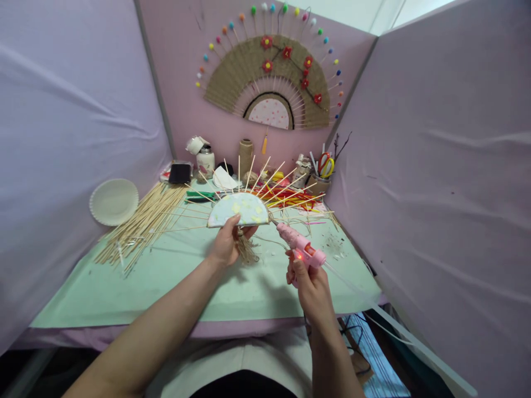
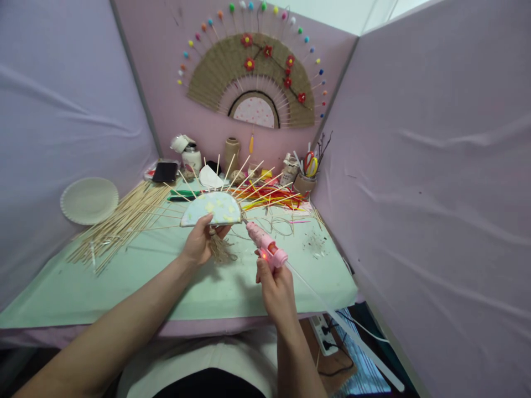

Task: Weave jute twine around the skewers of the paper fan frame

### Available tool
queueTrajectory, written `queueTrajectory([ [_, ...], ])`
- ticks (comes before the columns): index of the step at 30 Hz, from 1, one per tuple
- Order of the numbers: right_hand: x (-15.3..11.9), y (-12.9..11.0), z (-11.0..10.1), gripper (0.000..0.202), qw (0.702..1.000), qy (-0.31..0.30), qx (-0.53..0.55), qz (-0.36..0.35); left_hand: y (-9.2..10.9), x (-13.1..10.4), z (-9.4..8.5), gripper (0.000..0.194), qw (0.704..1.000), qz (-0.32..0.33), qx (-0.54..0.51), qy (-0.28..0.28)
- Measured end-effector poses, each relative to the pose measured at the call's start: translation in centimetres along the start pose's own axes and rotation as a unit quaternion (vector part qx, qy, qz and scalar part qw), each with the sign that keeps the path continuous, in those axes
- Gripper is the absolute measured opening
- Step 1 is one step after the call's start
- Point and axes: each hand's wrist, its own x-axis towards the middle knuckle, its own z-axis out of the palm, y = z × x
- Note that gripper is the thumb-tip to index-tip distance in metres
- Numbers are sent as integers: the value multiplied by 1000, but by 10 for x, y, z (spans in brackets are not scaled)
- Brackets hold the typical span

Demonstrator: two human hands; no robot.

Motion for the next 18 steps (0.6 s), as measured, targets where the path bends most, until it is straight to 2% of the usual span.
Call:
queueTrajectory([
  [18,3,6,-1,44,1000,-1,-10,20,0,0,0,33,1000,1,-4,8],
])
